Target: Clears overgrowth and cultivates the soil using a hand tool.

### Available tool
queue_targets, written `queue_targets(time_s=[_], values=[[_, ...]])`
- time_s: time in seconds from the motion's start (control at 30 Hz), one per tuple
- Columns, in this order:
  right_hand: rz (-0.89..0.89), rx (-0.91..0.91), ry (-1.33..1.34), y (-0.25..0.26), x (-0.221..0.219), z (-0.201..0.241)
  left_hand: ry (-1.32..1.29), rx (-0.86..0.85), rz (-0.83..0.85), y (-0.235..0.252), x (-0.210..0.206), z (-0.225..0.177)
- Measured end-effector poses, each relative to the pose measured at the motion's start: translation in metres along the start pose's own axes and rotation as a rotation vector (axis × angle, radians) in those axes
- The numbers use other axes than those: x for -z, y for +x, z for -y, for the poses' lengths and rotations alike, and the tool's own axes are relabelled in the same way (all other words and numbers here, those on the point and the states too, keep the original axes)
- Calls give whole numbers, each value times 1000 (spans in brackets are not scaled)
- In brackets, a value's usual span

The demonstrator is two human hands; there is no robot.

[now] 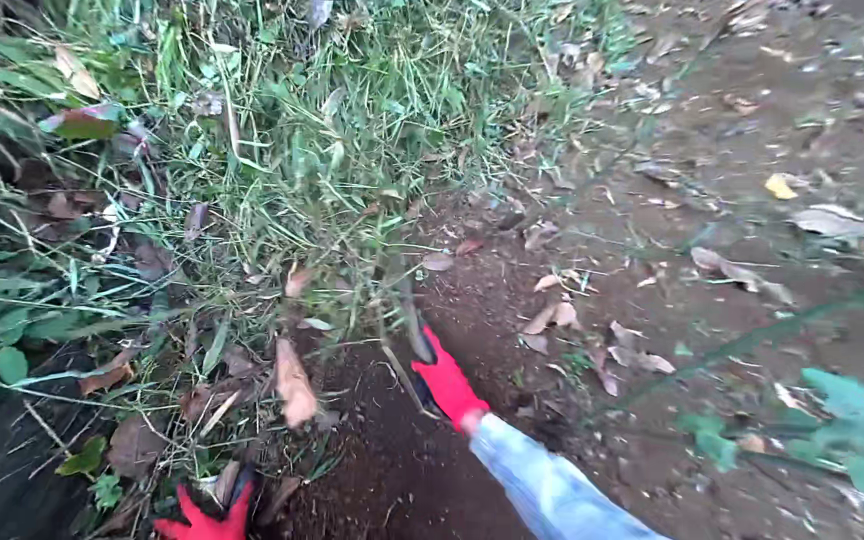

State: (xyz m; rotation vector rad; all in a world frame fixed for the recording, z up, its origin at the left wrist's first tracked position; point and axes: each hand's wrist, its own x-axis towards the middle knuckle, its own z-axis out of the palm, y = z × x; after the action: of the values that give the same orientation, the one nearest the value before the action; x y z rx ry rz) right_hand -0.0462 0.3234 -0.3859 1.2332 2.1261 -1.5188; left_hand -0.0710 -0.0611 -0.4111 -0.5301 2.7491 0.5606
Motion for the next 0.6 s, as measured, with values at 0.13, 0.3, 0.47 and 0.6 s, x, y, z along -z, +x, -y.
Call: queue_targets(time_s=[0.13,0.3,0.47,0.6], values=[[61,12,197,11,-88,42,-94,84,-63,-24,-16,-53],[304,95,9,-35,-83,28,-337,71,76,16,-18,-125],[-61,46,103,-54,9,-44,-442,-66,-152,9,10,-40],[-378,112,108,-4,35,-15,-184,78,-241,-15,-3,14]])
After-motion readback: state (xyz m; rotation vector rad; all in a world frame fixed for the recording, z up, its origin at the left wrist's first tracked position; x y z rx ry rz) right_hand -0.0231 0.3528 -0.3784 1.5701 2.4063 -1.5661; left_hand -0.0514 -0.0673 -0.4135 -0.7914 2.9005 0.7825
